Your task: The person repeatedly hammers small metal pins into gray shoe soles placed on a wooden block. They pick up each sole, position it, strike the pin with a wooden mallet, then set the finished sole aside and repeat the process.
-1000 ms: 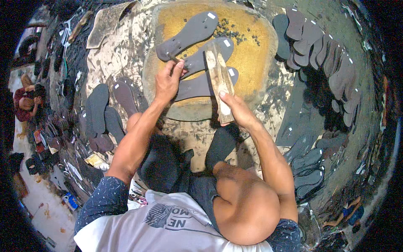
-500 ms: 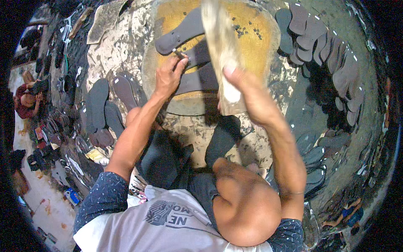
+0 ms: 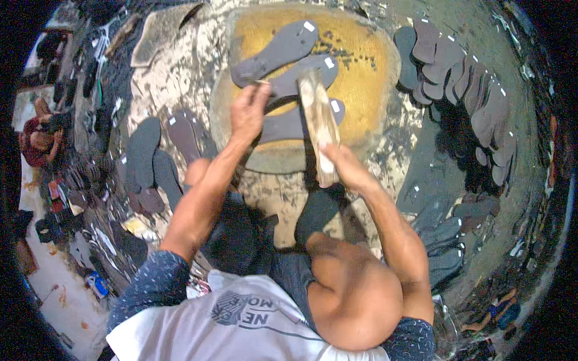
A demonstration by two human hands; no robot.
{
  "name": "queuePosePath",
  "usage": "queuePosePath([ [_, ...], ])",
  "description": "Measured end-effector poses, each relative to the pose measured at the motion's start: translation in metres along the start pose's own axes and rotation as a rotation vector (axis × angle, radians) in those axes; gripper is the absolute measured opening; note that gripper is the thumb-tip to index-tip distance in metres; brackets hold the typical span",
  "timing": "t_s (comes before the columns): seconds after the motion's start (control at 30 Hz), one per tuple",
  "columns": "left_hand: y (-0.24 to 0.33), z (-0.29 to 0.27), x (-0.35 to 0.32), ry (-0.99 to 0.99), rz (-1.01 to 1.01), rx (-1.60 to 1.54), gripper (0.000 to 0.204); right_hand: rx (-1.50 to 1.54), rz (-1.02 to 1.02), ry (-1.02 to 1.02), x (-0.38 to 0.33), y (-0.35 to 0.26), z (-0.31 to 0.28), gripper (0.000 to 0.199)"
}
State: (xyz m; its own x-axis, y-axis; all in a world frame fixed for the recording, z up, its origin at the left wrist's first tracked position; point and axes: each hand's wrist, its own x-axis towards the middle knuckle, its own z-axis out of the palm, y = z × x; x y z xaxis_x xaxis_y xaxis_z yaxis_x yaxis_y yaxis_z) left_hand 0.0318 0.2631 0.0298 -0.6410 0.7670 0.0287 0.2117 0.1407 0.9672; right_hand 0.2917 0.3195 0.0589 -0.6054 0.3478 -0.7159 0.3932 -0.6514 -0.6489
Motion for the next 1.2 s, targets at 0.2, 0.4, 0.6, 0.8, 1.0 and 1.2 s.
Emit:
queuePosePath([
  [0.2,0.001,-0.067,-0.021,0.086,-0.276,0.264,0.038,0.226,-0.033,0.029,0.004,-0.004,0.014,0.040],
  [0.4,-0.001,-0.052,-0.038,0.022,-0.322,0.055,0.027,0.198,-0.147,0.086,-0.011,-0.006,0.013,0.038],
  [0.6,0.016,-0.007,-0.023,-0.060,-0.278,-0.109,0.032,0.181,-0.071,0.113,-0.028,-0.001,0.018,0.038],
  [0.8,0.012,-0.008,-0.018,-0.088,-0.293,-0.018,0.033,0.148,-0.051,0.090,-0.021,0.010,0.004,0.044],
  [1.0,0.011,-0.008,-0.019,-0.166,-0.190,0.196,0.029,0.175,-0.071,0.103,-0.024,0.005,0.004,0.042],
  [1.2,0.009,-0.004,-0.023,-0.119,0.015,0.397,0.019,-0.034,-0.205,0.061,-0.060,-0.083,0.016,0.047],
])
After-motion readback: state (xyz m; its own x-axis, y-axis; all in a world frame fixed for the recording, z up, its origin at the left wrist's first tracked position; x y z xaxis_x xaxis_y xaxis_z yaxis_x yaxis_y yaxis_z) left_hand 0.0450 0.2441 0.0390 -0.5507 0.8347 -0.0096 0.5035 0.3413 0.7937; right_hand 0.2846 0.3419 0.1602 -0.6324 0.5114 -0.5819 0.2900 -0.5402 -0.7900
